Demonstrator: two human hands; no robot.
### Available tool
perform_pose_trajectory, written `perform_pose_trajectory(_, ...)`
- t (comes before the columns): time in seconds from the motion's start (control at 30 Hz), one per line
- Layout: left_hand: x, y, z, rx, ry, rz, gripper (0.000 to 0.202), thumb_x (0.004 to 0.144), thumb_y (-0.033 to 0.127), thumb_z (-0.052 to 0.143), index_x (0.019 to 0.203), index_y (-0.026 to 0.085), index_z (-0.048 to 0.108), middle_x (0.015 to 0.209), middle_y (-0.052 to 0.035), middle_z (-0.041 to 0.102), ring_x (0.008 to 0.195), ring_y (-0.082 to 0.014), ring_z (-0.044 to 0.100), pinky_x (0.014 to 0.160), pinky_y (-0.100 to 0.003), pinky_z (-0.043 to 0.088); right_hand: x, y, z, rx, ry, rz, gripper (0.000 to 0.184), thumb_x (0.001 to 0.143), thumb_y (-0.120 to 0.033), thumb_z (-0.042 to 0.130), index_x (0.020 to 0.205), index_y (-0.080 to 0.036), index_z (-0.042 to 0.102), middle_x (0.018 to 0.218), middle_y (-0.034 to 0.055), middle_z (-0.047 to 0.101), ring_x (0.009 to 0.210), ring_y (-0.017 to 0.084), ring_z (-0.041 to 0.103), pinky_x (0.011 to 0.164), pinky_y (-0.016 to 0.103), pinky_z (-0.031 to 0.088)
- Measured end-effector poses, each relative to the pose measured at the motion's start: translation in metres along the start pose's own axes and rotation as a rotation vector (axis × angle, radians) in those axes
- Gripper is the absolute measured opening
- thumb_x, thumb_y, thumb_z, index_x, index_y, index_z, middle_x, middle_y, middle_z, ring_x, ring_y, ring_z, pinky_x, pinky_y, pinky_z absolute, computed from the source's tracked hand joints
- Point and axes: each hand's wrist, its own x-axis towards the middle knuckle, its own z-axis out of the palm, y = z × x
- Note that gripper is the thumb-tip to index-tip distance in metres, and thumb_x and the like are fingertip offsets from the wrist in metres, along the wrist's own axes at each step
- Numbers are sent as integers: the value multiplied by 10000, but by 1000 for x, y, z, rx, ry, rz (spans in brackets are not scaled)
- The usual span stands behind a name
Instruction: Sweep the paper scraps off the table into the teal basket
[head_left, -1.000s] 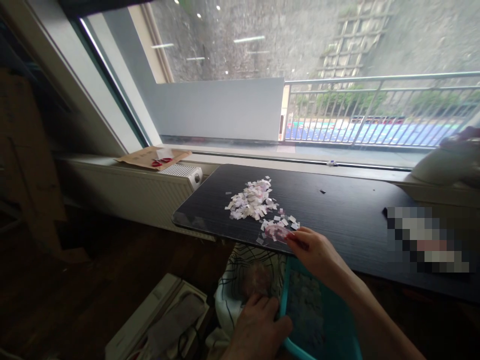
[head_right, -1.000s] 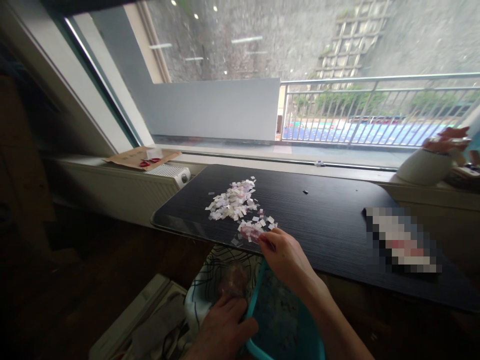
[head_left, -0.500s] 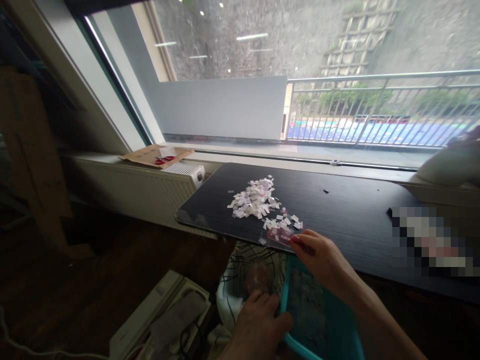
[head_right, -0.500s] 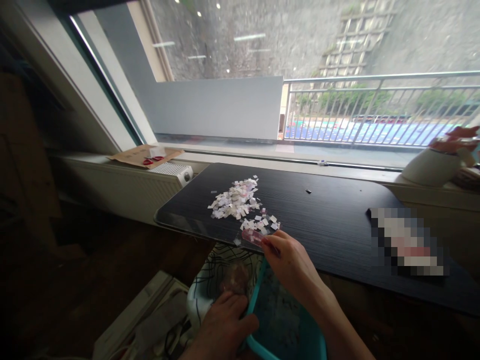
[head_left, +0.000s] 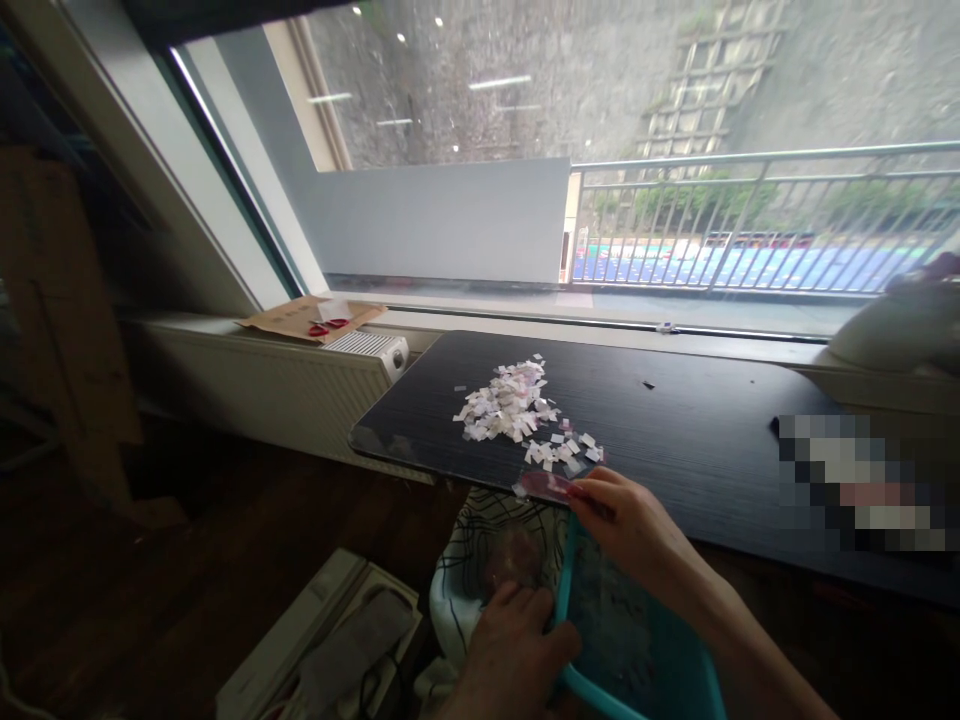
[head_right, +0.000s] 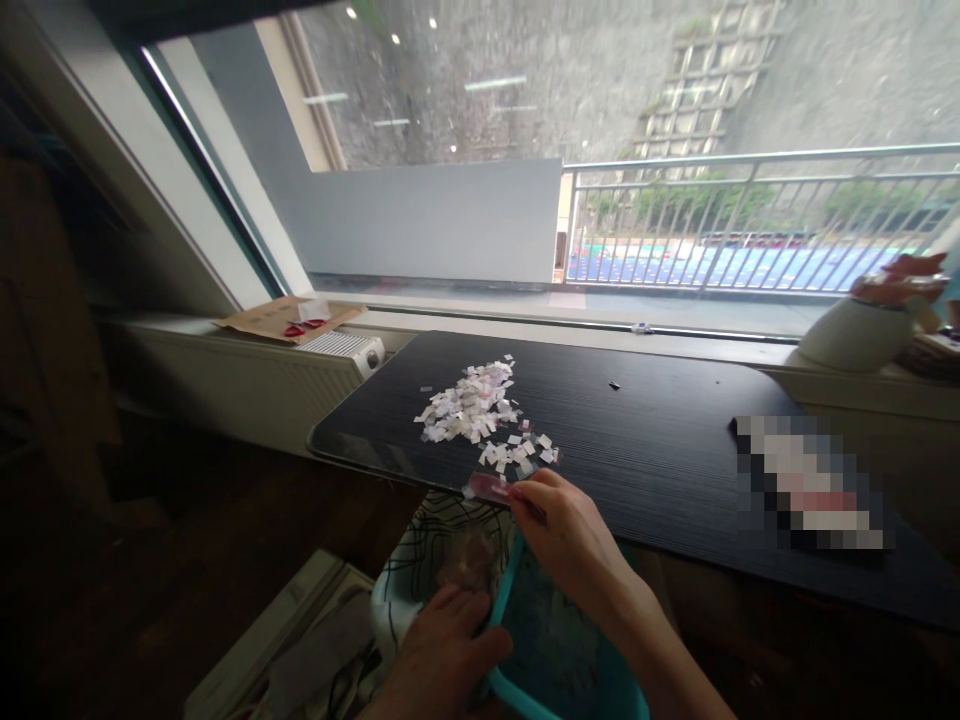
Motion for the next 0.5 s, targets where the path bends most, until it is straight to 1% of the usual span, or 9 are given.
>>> perform_pose_trajectory(0.1, -1, -2, -2, -35, 43, -34, 278, 661, 405, 733, 808, 246, 558, 809, 12, 522, 763, -206, 508, 681, -327, 328, -6, 4, -2, 22, -12, -14, 291, 907, -312, 427, 738, -197, 634, 734, 2, 546, 601, 104, 504, 548, 230, 357)
perform_pose_trajectory(0.2, -2, -5, -5, -84, 74, -45, 250, 677, 367, 723, 815, 241, 556, 819, 12, 523, 779, -204, 508, 679, -323, 320, -11, 16, -9, 5, 70, 36, 282, 895, -336, 441, 763, -185, 640, 707, 6, 538, 579, 110, 492, 531, 236, 361)
perform_pose_trajectory(0.33, -5, -12, -2, -110, 103, -38, 230, 648, 295, 706, 809, 232, 553, 804, 12, 513, 761, -202, 506, 676, -322, 317, -12, 31, -13, -13, 176, 94, 242, 870, -348, 478, 832, -176, 645, 726, 16, 561, 586, 121, 497, 540, 244, 381)
perform_pose_trajectory(0.43, -9, -17, 1, -91, 140, -44, 199, 648, 220, 659, 809, 230, 542, 825, 7, 520, 776, -207, 512, 683, -322, 322, -14, 34, -14, 26, 239, 94, 204, 852, -313, 507, 909, -179, 649, 765, 22, 582, 630, 129, 516, 581, 245, 408)
perform_pose_trajectory(0.5, -11, -22, 1, -56, 167, -68, 215, 639, 157, 620, 825, 229, 537, 840, 1, 524, 795, -212, 520, 691, -318, 331, -16, 34, -14, 46, 276, 103, 204, 856, -297, 503, 924, -176, 651, 753, 19, 574, 631, 129, 511, 590, 244, 413)
